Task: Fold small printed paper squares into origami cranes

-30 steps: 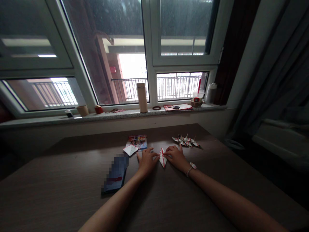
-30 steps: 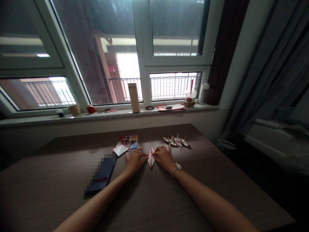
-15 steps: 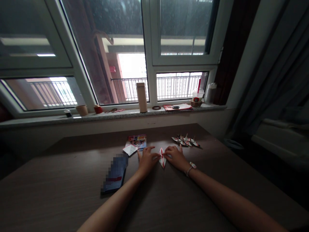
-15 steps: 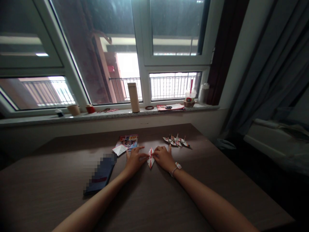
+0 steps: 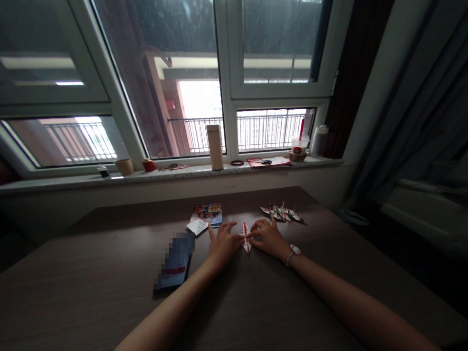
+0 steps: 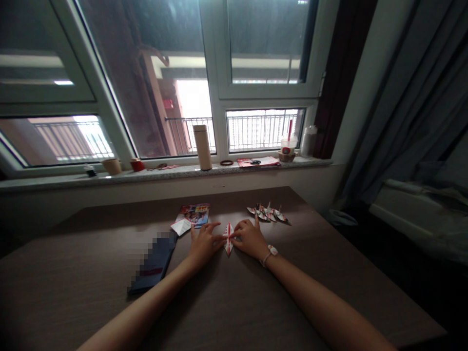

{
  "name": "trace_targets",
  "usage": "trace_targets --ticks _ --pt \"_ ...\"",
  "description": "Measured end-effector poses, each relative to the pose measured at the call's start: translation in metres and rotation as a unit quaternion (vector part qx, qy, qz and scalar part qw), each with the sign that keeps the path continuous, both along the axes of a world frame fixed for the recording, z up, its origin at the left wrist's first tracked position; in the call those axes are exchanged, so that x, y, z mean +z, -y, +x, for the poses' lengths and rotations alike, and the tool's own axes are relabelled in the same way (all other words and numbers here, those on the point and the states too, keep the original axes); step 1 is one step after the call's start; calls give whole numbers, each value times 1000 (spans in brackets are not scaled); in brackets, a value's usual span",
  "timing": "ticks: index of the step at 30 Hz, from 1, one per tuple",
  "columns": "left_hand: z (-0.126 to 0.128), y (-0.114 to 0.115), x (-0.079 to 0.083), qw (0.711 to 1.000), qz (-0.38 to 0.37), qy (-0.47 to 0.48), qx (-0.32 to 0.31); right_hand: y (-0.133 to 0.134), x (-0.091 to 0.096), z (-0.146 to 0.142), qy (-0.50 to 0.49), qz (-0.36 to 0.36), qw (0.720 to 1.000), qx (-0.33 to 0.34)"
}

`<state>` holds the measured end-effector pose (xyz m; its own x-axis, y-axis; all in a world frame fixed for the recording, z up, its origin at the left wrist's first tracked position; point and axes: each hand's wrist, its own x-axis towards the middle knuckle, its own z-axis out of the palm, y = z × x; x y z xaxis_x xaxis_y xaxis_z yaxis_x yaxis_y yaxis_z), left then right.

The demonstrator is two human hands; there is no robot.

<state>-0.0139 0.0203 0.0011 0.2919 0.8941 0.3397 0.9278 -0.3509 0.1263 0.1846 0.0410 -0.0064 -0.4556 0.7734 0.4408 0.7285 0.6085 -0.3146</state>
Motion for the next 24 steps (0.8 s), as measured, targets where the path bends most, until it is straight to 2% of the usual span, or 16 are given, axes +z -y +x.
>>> trace_targets --ticks 4,10,18,24 --pt "0 3 -3 1000 18 8 7 -1 2 2 24 1 1000 8" --pt "1 6 0 998 29 29 42 -5 0 5 -18 -61 998 -30" --pt "-1 5 -1 997 -16 57 57 -6 2 7 -24 -63 997 -35" --pt "-2 9 1 997 4 48 57 -6 4 10 -13 -74 997 -32"
